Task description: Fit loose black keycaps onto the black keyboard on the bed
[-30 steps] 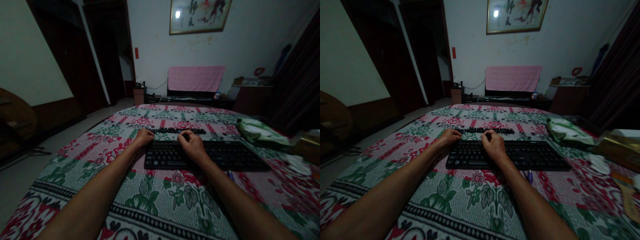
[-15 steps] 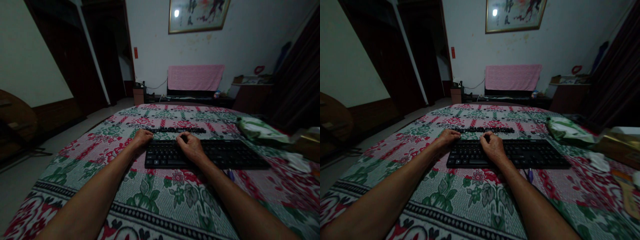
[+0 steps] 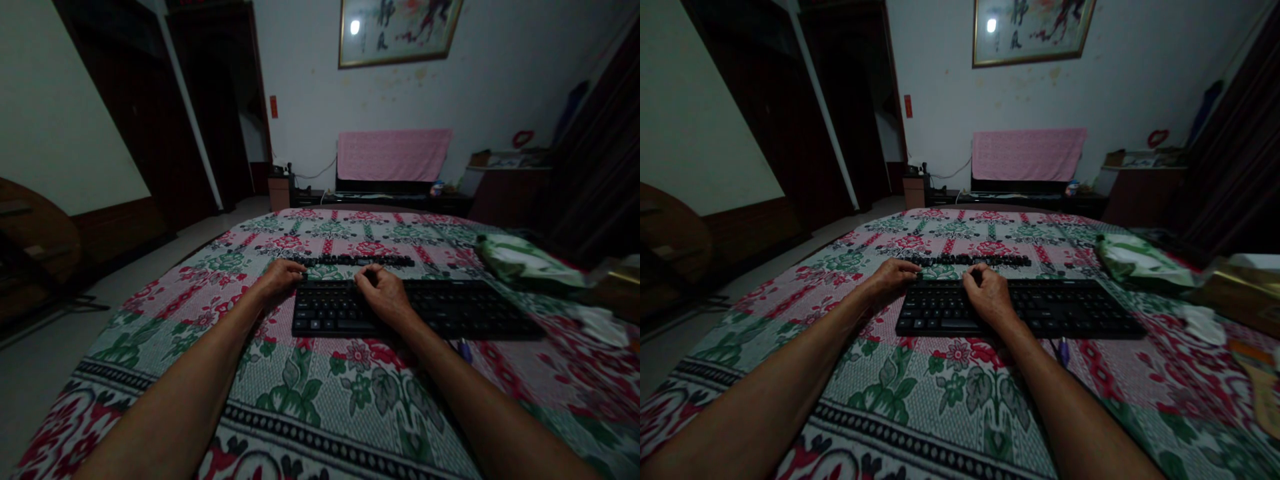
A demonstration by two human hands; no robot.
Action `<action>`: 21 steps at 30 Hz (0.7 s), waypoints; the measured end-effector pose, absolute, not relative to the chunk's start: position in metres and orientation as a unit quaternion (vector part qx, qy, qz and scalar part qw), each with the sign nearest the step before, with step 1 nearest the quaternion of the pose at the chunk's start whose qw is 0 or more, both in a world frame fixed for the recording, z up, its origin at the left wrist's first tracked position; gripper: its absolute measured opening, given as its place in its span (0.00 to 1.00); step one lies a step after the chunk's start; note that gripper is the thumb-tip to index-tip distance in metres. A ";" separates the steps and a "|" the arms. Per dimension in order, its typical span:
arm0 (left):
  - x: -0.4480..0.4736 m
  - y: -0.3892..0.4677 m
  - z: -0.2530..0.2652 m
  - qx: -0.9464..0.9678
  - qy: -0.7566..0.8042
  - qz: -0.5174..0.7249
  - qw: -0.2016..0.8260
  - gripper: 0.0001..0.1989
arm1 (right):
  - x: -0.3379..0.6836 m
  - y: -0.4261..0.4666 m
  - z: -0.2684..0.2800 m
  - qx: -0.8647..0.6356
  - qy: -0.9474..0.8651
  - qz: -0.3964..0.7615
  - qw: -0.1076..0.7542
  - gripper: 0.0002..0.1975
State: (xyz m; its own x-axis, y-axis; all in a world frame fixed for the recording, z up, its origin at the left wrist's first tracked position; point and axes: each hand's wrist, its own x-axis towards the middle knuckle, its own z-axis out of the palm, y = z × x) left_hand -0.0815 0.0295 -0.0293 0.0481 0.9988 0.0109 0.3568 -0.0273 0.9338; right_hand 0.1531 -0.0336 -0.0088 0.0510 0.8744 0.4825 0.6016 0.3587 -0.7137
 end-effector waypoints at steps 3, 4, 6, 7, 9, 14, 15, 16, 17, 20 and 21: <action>-0.087 0.037 -0.036 0.636 0.566 0.364 0.377 0.15 | 0.153 -0.033 -0.010 -0.548 -0.675 0.138 0.474 0.11; -0.089 0.040 -0.038 0.648 0.561 0.358 0.370 0.15 | 0.153 -0.032 -0.010 -0.549 -0.675 0.135 0.474 0.11; -0.092 0.044 -0.041 0.671 0.553 0.346 0.354 0.15 | 0.154 -0.032 -0.010 -0.552 -0.673 0.133 0.473 0.11; -0.093 0.046 -0.042 0.680 0.551 0.340 0.343 0.15 | 0.153 -0.032 -0.010 -0.554 -0.673 0.134 0.472 0.11; -0.093 0.050 -0.043 0.695 0.555 0.333 0.313 0.15 | 0.153 -0.033 -0.010 -0.555 -0.672 0.136 0.471 0.12; -0.093 0.051 -0.039 0.741 0.553 0.308 0.221 0.13 | 0.152 -0.033 -0.010 -0.562 -0.671 0.131 0.465 0.12; -0.093 0.050 -0.038 0.749 0.551 0.303 0.210 0.12 | 0.153 -0.032 -0.010 -0.563 -0.672 0.130 0.464 0.12; -0.093 0.049 -0.037 0.754 0.549 0.299 0.202 0.12 | 0.153 -0.032 -0.010 -0.562 -0.672 0.131 0.464 0.12; -0.094 0.049 -0.035 0.758 0.548 0.296 0.195 0.12 | 0.153 -0.032 -0.011 -0.561 -0.673 0.132 0.464 0.12; -0.095 0.049 -0.034 0.772 0.541 0.287 0.170 0.12 | 0.154 -0.031 -0.013 -0.555 -0.673 0.135 0.469 0.12; -0.095 0.050 -0.035 0.778 0.536 0.285 0.162 0.12 | 0.154 -0.031 -0.013 -0.553 -0.674 0.136 0.471 0.12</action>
